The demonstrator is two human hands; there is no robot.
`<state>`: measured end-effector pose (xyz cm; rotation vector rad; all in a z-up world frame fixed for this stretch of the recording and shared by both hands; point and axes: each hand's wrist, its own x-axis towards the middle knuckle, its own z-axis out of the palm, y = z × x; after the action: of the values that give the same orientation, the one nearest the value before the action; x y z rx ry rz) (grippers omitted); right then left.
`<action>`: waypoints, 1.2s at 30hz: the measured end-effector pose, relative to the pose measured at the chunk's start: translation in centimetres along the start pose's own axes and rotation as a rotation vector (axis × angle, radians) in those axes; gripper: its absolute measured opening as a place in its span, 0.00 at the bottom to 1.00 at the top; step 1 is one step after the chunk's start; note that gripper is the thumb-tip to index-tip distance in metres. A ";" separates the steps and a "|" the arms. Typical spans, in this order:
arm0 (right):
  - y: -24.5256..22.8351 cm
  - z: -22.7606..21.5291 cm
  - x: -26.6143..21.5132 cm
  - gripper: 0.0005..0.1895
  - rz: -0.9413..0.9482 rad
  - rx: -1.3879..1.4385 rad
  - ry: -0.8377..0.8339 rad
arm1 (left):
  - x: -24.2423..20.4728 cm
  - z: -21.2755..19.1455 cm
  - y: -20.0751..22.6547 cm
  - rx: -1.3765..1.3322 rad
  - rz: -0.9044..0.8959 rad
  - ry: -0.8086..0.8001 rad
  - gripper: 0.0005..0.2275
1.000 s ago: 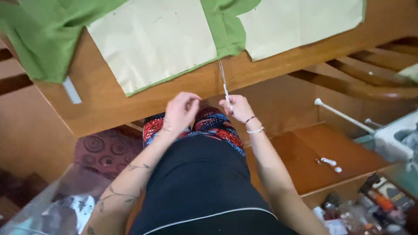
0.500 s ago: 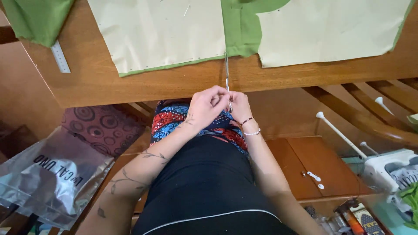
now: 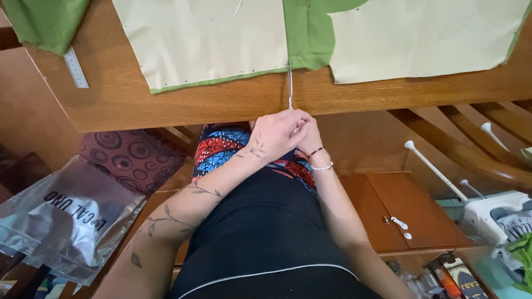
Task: The person pins a paper pattern onto a green fabric and then uses scissors to cut the fabric along the pattern's edge. The person briefly touches their face during the task.
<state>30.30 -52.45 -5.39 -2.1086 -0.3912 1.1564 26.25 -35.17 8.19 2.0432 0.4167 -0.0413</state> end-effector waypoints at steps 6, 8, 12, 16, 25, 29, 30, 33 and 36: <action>-0.1 0.4 0.1 0.08 -0.023 0.017 0.008 | -0.6 -0.3 -1.4 0.020 -0.064 -0.053 0.03; 0.1 0.6 0.3 0.09 0.019 0.014 0.005 | -0.7 -0.6 -1.9 0.031 -0.081 -0.064 0.04; -1.6 0.1 0.1 0.19 0.133 -0.044 -0.026 | -0.4 -1.1 -2.5 0.055 -0.117 -0.103 0.06; -0.1 0.5 0.7 0.25 0.127 -0.070 -0.023 | -0.7 -1.6 -2.4 0.041 -0.082 -0.095 0.05; -2.1 -0.4 0.1 0.04 0.289 0.518 -0.167 | -2.7 -6.1 -5.0 0.004 -0.074 0.046 0.01; -1.8 -1.0 0.8 0.05 0.272 0.430 -0.164 | -2.8 -12.0 1.8 -0.487 -0.086 -0.437 0.07; -1.1 -0.7 1.4 0.07 0.264 0.465 -0.173 | -2.9 -14.2 4.3 -0.673 0.088 -0.694 0.11; -5.5 -1.8 0.0 0.26 0.182 0.303 -0.195 | -4.1 -18.2 11.8 -0.544 0.423 -0.859 0.22; -5.5 -1.9 0.2 0.25 0.214 0.322 -0.174 | -4.3 -18.4 13.7 -0.256 0.407 -1.051 0.21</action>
<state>32.36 -49.23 -0.98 -1.8065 -0.0502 1.4275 23.77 -26.48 29.66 1.5508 -0.6140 -0.7312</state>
